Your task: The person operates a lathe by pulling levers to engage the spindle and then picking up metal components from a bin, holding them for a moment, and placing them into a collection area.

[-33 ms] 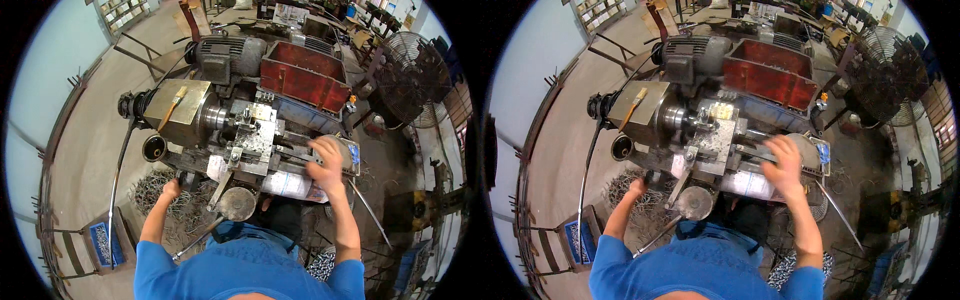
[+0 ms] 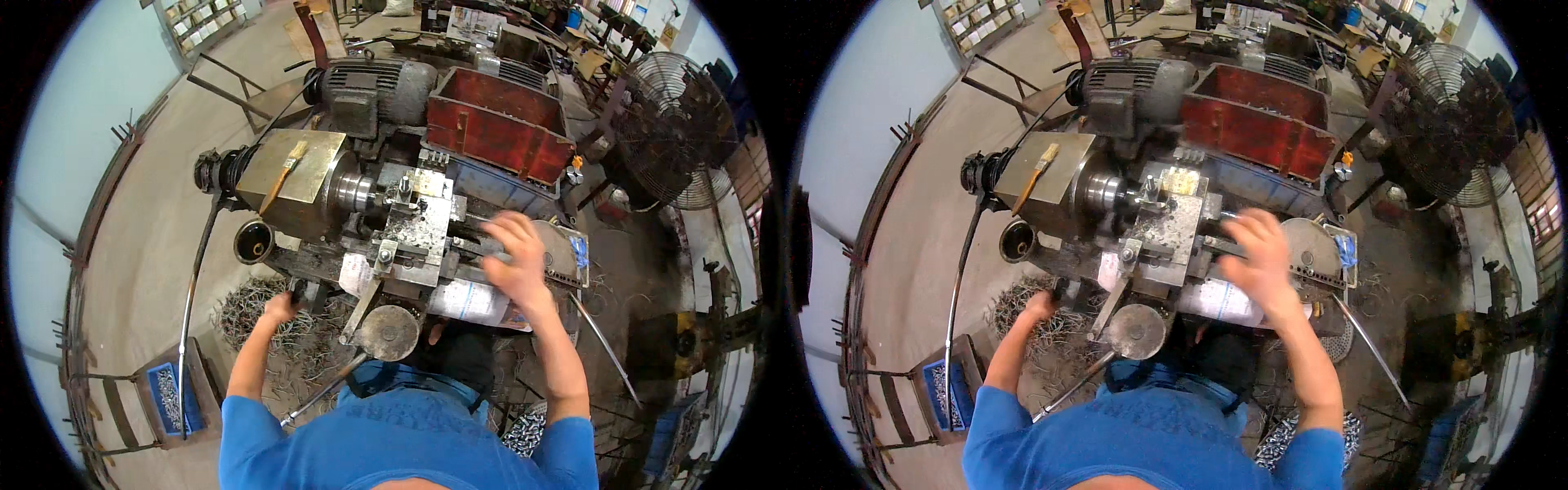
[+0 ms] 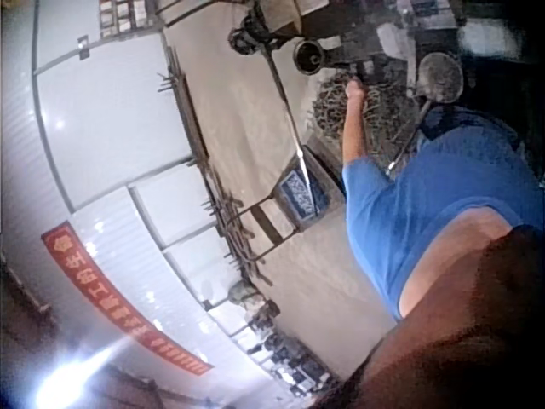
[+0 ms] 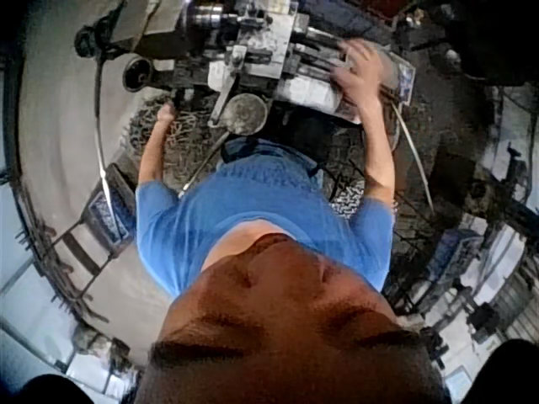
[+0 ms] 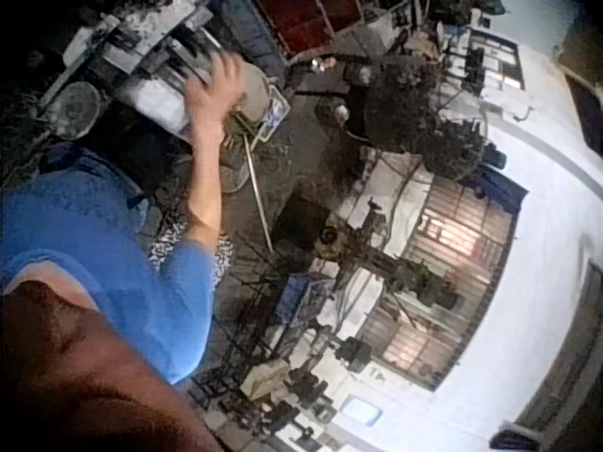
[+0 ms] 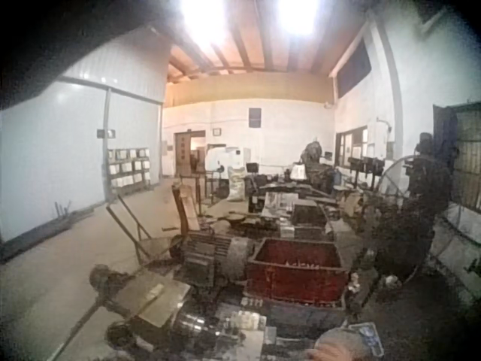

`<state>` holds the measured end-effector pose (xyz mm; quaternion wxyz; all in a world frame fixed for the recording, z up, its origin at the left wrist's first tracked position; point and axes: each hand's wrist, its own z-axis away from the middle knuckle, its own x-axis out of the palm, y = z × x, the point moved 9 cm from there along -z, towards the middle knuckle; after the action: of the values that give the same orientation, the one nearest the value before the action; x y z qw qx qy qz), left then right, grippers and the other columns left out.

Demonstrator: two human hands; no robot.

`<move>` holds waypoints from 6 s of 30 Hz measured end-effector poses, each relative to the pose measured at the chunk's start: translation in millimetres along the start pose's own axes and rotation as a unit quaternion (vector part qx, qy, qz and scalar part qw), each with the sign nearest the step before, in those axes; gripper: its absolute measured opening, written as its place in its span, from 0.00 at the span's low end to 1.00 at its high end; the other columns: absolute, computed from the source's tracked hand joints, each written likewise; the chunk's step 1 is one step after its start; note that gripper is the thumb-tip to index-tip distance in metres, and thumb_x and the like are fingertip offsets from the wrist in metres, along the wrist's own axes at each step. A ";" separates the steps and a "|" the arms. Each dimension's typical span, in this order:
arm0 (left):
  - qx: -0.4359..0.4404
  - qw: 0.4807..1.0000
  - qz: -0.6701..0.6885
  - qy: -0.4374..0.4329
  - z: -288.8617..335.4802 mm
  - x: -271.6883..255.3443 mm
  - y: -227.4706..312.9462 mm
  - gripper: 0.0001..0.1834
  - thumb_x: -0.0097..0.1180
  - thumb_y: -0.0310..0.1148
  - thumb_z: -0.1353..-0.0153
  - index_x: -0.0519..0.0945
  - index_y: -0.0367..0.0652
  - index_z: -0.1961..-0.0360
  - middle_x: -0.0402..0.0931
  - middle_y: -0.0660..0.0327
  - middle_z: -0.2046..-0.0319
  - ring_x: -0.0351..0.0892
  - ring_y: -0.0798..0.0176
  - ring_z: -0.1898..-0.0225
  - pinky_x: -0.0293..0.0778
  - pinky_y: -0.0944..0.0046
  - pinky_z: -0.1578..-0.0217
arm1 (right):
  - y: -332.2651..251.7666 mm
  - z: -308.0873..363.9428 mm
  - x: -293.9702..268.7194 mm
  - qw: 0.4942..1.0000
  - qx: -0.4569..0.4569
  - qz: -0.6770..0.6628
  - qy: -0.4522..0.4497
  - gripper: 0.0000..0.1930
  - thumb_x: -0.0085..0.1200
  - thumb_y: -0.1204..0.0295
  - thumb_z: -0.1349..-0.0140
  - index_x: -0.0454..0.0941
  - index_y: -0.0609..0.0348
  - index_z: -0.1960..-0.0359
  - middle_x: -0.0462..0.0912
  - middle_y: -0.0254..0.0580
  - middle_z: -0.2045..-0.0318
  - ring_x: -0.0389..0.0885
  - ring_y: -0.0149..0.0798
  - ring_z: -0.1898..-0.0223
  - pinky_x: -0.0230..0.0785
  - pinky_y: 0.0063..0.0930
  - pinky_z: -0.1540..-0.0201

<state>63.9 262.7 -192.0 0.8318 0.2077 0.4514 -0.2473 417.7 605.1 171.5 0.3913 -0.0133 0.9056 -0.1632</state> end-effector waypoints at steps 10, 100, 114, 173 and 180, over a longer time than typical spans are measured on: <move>-0.028 0.879 0.117 0.461 168.4 -238.1 -119.7 0.16 0.52 0.39 0.42 0.78 0.39 0.58 0.80 0.52 0.73 0.80 0.55 0.72 0.73 0.59 0.69 | -73.6 -104.4 209.4 0.925 -0.091 0.159 -0.333 0.14 0.57 0.66 0.67 0.83 0.58 0.77 0.80 0.52 0.68 0.73 0.49 0.54 0.48 0.40 0.35; 0.452 0.855 0.178 0.183 242.7 -233.8 326.2 0.18 0.57 0.44 0.45 0.79 0.41 0.62 0.79 0.53 0.74 0.80 0.52 0.72 0.73 0.58 0.72 | -94.9 87.8 -7.6 0.986 0.014 -0.152 -0.067 0.31 0.53 0.77 0.67 0.72 0.67 0.52 0.66 0.62 0.48 0.73 0.55 0.53 0.69 0.38 0.51; 0.478 0.805 0.342 0.077 230.2 -214.2 324.8 0.19 0.54 0.44 0.44 0.80 0.37 0.78 0.73 0.52 0.85 0.75 0.54 0.83 0.67 0.59 0.80 | -137.2 31.6 16.9 0.976 -0.078 -0.166 -0.113 0.23 0.55 0.75 0.68 0.77 0.63 0.62 0.73 0.52 0.58 0.74 0.50 0.62 0.71 0.36 0.59; -0.150 0.915 -0.153 0.341 167.6 -195.3 -228.6 0.06 0.51 0.27 0.54 0.75 0.40 0.72 0.76 0.48 0.78 0.77 0.45 0.71 0.74 0.50 0.68 | -63.1 -112.8 208.0 0.902 -0.098 0.210 -0.363 0.16 0.55 0.65 0.65 0.84 0.50 0.70 0.81 0.37 0.63 0.76 0.40 0.54 0.43 0.48 0.34; 0.084 0.748 0.121 0.648 193.8 -228.9 -98.6 0.17 0.57 0.31 0.47 0.75 0.40 0.55 0.77 0.52 0.65 0.78 0.49 0.65 0.73 0.58 0.63 | -55.9 -97.9 75.3 0.985 -0.109 0.063 -0.119 0.17 0.56 0.70 0.66 0.80 0.54 0.68 0.78 0.41 0.57 0.73 0.42 0.52 0.46 0.52 0.35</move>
<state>22.9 125.6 89.4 0.3419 0.4401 0.8302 0.0124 289.9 568.7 198.3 0.5022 -0.0181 0.8638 -0.0359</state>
